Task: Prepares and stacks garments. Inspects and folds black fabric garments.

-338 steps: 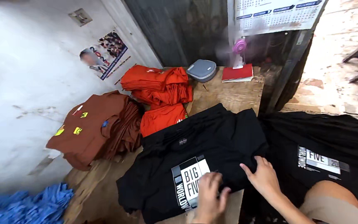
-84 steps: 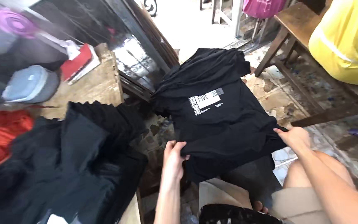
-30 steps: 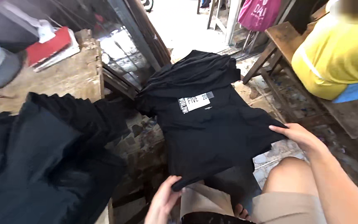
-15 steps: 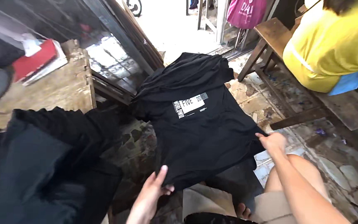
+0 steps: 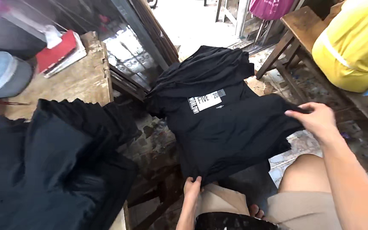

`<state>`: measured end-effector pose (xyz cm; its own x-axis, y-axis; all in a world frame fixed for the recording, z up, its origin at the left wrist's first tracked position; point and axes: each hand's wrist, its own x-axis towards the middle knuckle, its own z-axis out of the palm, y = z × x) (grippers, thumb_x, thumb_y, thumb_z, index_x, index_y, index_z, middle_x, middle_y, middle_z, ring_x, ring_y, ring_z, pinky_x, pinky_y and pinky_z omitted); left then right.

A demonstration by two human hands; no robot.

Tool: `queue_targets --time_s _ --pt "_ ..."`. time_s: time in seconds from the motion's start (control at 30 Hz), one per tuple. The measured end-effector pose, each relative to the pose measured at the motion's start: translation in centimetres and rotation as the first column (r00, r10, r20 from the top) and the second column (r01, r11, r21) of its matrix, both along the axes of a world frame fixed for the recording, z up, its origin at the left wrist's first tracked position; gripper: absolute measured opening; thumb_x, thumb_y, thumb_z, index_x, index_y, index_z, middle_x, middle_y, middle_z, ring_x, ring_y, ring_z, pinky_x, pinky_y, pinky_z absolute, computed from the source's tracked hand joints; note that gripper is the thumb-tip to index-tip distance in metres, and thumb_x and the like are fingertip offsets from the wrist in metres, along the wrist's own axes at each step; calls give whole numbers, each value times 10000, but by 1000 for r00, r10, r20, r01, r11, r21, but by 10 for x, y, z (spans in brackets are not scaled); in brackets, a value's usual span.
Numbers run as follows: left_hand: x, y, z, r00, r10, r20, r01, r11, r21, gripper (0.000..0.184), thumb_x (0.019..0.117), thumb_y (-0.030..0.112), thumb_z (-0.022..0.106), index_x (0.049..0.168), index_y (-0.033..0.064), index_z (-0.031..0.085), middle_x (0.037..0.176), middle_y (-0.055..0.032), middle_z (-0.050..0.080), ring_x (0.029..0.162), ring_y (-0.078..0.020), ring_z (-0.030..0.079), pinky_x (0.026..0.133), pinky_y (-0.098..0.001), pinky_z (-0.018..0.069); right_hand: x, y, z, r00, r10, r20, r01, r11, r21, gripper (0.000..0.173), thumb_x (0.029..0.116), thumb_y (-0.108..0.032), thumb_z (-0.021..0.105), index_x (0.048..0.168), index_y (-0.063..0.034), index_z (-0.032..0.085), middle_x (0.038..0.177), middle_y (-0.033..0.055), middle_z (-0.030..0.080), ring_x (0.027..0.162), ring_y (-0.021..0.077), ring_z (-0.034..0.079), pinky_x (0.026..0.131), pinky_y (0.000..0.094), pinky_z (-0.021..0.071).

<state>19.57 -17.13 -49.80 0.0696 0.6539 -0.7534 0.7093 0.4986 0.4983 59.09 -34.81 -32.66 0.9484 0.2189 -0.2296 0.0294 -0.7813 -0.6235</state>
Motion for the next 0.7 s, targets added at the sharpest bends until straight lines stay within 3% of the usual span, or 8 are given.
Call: queue_targets --time_s 0.1,0.23,0.37,0.43,0.5,0.53,0.6,0.7 --pt "0 2 26 853 399 337 -270 890 -368 169 1045 183 479 1011 48 575 696 -55 583 500 -116 526 454 -258 473 0 -4 -8 939 27 -343 -119 962 -247 597 935 -383 759 1216 127 624 1236 353 620 1201 503 579 1011 691 417" --pt "-19 41 90 741 419 525 -364 907 -211 363 1061 281 551 1320 27 552 1135 -126 683 956 -206 686 804 -390 597 -11 -16 -44 968 -137 -211 169 976 137 455 986 -349 696 1154 74 683 1153 297 666 1112 411 626 995 627 456" --pt "-11 59 137 664 439 606 -468 875 -121 364 1080 296 494 1341 52 562 1156 -143 688 925 -235 703 761 -392 606 -52 -7 -99 966 -228 -120 204 961 -184 588 920 -500 737 1085 64 728 1256 360 605 1235 499 562 1037 655 434" --pt "-4 54 137 791 263 553 -331 943 26 356 1048 216 540 1323 -11 542 1043 -153 696 790 -197 690 669 -337 594 -64 -2 -103 952 -262 -156 205 929 -307 579 912 -476 753 1163 44 714 1332 337 576 1287 475 543 1069 621 430" --pt "3 51 132 962 -118 245 46 958 282 448 993 288 654 1300 -29 579 990 -116 679 781 -159 650 696 -333 559 -66 -1 -91 959 -273 -70 244 928 -281 554 900 -448 775 1147 44 718 1266 322 629 1218 484 595 1015 651 461" --pt "7 49 134 954 -299 19 274 895 352 465 971 386 673 1251 16 641 1036 -125 710 914 -205 691 825 -431 577 -64 -3 -82 963 -270 -19 258 936 -240 548 903 -432 778 1143 57 714 1258 324 633 1206 494 596 1014 665 451" --pt "16 47 143 870 -466 -161 485 748 453 380 977 435 619 1122 93 703 967 -91 723 926 -225 702 840 -497 562 -55 -6 -62 957 -289 33 291 947 -136 558 914 -398 778 1170 89 684 1288 335 609 1233 498 575 1043 661 430" --pt "17 56 150 840 -407 357 140 800 583 333 1022 253 541 1230 17 646 1027 -45 727 928 -112 709 824 -324 610 -40 -6 -39 936 -345 70 342 938 57 565 908 -343 797 1198 121 655 1321 353 581 1271 498 537 1074 651 388"
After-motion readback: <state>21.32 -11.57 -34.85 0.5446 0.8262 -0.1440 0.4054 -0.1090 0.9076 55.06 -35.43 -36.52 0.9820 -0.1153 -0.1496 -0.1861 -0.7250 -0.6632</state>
